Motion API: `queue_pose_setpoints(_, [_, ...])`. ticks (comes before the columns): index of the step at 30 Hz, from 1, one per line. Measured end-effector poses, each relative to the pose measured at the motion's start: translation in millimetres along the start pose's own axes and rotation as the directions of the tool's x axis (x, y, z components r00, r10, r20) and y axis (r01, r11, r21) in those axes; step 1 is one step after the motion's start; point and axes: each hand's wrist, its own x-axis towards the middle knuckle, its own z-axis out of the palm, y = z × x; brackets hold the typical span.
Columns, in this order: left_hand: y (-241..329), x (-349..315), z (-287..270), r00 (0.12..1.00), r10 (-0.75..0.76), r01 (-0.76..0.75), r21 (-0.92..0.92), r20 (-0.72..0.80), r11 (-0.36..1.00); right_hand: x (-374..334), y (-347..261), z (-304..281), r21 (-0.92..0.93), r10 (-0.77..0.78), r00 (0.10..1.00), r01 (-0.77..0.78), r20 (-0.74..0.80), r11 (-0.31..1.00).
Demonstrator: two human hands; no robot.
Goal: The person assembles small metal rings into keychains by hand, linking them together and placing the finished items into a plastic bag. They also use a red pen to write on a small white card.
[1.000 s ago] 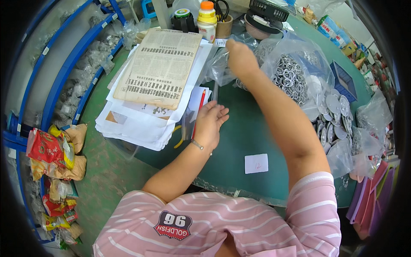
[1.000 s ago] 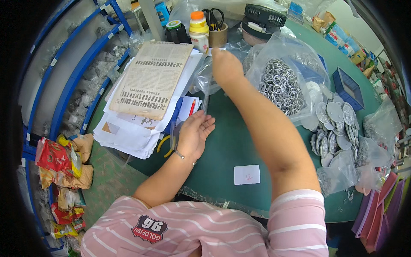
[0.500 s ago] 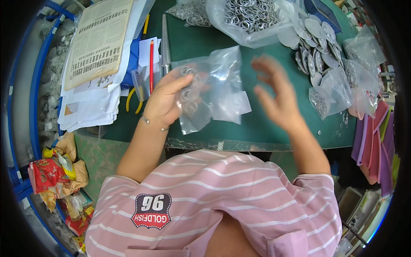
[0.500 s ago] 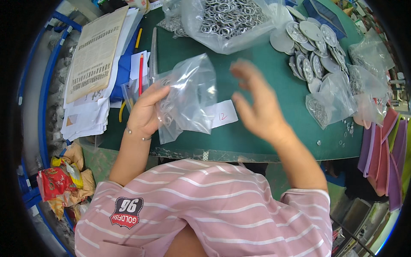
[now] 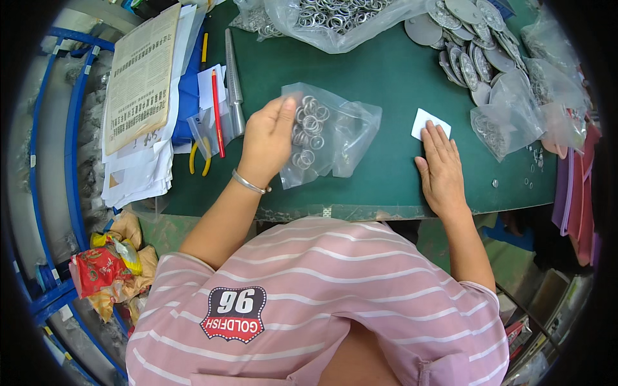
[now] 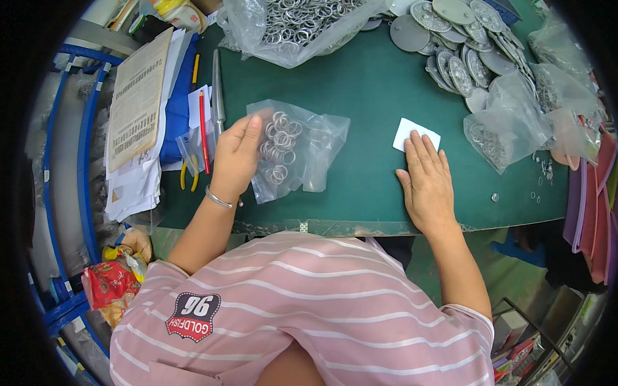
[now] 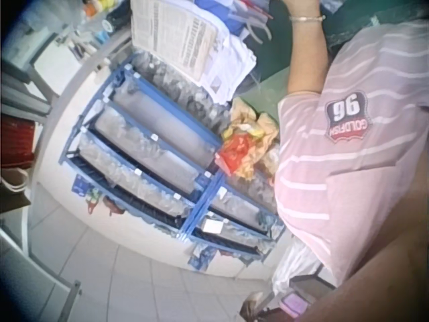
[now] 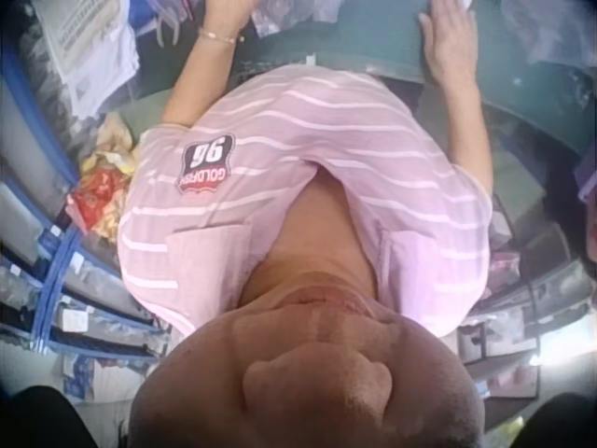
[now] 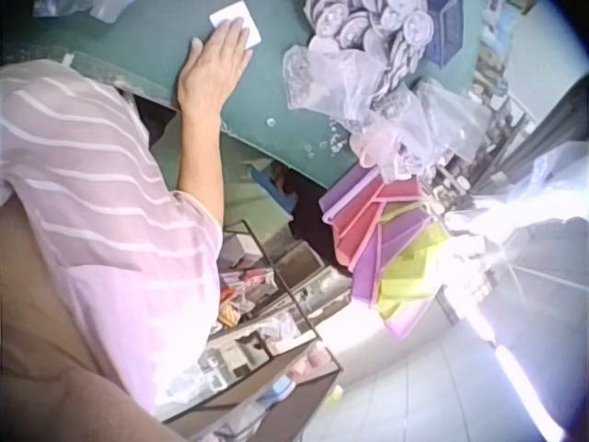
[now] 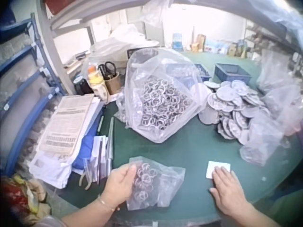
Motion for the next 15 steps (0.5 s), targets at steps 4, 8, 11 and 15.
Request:
queue_pose_setpoints(4, [12.6,3.7,4.4,0.876,0.473,-0.458,0.476,0.098,0.751,-3.6,-25.4,2.1,0.199,-0.04,0.997,0.052,-0.063,0.979])
queue_pose_setpoints(8, [39.7,11.5,8.1,0.763,0.602,-0.613,0.558,0.234,0.559,-1.7,-48.8,11.6,0.265,-0.043,0.998,0.032,0.035,0.964])
queue_pose_setpoints(11, [49.6,19.7,12.7,0.739,0.593,-0.651,0.568,0.32,0.504,7.8,-62.7,8.5,0.297,-0.055,0.996,0.031,0.073,0.954])
queue_pose_setpoints(15, [59.0,26.1,18.2,0.692,0.641,-0.689,0.566,0.33,0.452,12.8,-62.9,13.5,0.292,-0.091,0.994,0.07,0.059,0.954])
